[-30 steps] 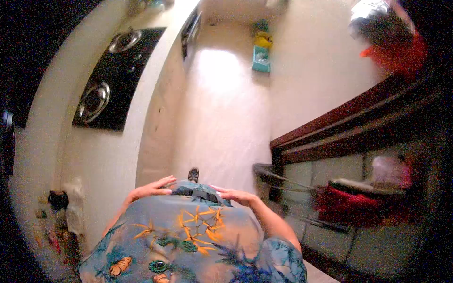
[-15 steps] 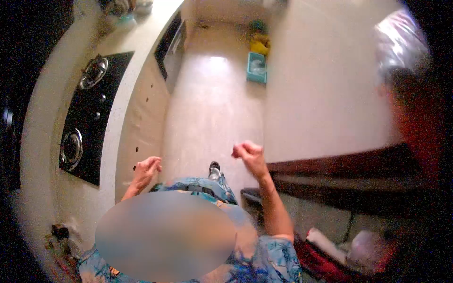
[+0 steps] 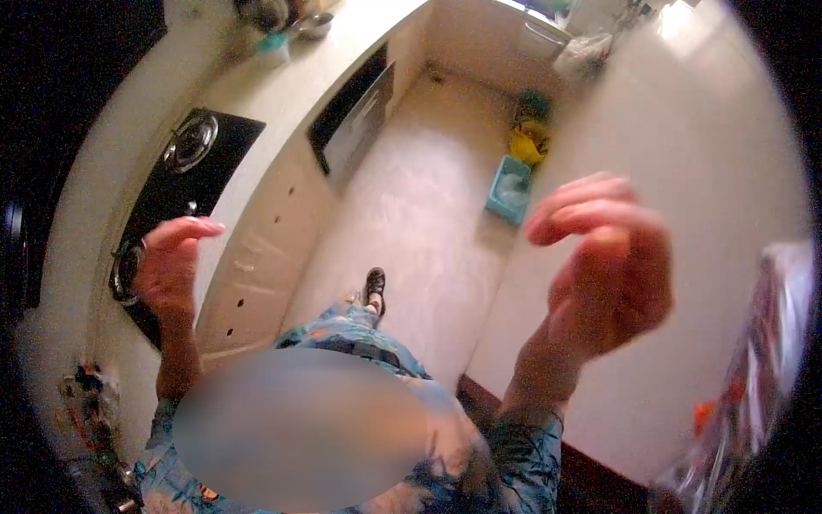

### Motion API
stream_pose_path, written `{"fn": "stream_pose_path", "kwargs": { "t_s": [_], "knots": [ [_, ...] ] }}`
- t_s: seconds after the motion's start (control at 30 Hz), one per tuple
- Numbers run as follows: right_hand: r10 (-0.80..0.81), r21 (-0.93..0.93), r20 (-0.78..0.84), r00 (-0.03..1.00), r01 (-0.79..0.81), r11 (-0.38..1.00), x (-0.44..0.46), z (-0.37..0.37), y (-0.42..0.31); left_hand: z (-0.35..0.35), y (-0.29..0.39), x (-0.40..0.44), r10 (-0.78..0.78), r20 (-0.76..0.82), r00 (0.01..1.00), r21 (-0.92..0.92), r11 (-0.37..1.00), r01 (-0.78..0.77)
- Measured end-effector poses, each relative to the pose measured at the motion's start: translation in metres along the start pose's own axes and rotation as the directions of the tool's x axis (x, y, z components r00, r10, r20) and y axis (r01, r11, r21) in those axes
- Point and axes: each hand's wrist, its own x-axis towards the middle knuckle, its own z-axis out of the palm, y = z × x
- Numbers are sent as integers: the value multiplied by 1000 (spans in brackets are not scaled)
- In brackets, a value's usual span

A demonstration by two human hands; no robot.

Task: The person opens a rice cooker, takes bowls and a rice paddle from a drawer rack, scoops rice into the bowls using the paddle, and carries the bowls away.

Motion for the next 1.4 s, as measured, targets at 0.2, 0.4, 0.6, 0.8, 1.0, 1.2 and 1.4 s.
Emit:
{"fn": "stream_pose_path", "kwargs": {
  "t_s": [0.2,0.4,0.6,0.8,1.0,1.2,1.4],
  "knots": [
    [-176,-201,29,984,178,963,59,-5,49,46,-21,111,365,-27,931,-102,925,-365],
    [142,-185,22,990,-135,973,56,-25,140,136,-112,174,91,330,940,-358,933,36],
    [812,-205,441,384,-837,507,-17,-38,283,187,-215,115,-363,880,306,301,925,230],
    [768,-204,604,211,-891,405,-12,-36,397,174,-262,37,-517,855,-37,503,810,300],
    [715,-175,685,140,-921,348,33,-40,508,271,-257,123,-820,564,-91,679,399,616],
    [671,-213,740,57,-925,314,56,-49,588,308,-251,150,-880,473,44,511,315,800],
    [668,-201,744,23,-945,257,67,-34,649,355,-274,204,-835,440,330,346,496,796]
  ]
}}
